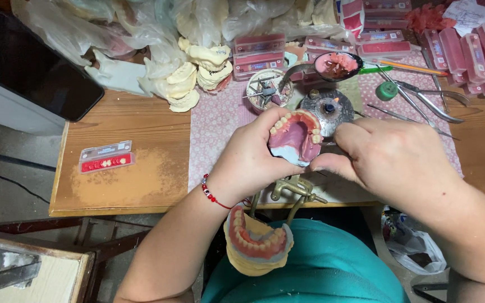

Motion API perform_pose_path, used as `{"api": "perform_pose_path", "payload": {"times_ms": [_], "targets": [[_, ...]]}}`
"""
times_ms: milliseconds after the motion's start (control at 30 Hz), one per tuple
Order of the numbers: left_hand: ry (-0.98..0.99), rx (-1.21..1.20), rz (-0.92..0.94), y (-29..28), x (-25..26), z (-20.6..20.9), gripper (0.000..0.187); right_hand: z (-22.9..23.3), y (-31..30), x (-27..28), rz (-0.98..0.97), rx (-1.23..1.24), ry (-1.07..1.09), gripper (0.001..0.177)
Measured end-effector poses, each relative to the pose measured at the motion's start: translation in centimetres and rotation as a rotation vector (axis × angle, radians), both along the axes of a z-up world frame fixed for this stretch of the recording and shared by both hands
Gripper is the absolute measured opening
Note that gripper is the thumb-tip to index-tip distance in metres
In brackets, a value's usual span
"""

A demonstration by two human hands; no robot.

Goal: Finish and adjust a dental prosthesis using various tools and liquids at a laboratory bench.

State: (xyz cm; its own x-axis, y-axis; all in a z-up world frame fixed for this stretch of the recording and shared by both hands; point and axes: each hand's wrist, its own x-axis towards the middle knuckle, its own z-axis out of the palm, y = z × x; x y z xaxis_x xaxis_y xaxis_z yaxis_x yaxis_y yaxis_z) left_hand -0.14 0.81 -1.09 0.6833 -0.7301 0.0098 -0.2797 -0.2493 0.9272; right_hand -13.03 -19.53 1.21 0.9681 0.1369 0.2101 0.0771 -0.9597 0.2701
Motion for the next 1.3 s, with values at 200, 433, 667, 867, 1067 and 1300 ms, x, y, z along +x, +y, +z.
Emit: {"api": "perform_pose_path", "payload": {"times_ms": [200, 433, 667, 867, 1067, 1300], "targets": [[-0.032, 0.048, 0.012, -0.1, -0.1, -0.2, 0.068, 0.3, 0.1, 0.1, -0.018, -0.061, 0.038, 0.063], [-0.045, 0.031, 0.015, -0.2, -0.1, -0.6, 0.067, 0.4, 0.1, 0.6, 0.03, -0.024, 0.102, 0.059], [-0.078, 0.019, -0.011, -0.1, 0.0, -1.0, 0.073, -0.6, -0.7, 1.1, 0.054, 0.064, 0.219, 0.056], [-0.086, 0.014, -0.029, -0.2, 0.0, -1.2, 0.068, -1.2, -0.8, 1.1, 0.056, 0.123, 0.261, 0.053], [-0.099, 0.011, -0.041, -0.3, 0.0, -1.3, 0.066, -1.6, -1.1, 1.2, 0.093, 0.213, 0.307, 0.049], [-0.128, 0.032, -0.015, -0.3, 0.0, -1.6, 0.07, -1.4, -0.9, 1.3, 0.102, 0.225, 0.284, 0.045]]}}
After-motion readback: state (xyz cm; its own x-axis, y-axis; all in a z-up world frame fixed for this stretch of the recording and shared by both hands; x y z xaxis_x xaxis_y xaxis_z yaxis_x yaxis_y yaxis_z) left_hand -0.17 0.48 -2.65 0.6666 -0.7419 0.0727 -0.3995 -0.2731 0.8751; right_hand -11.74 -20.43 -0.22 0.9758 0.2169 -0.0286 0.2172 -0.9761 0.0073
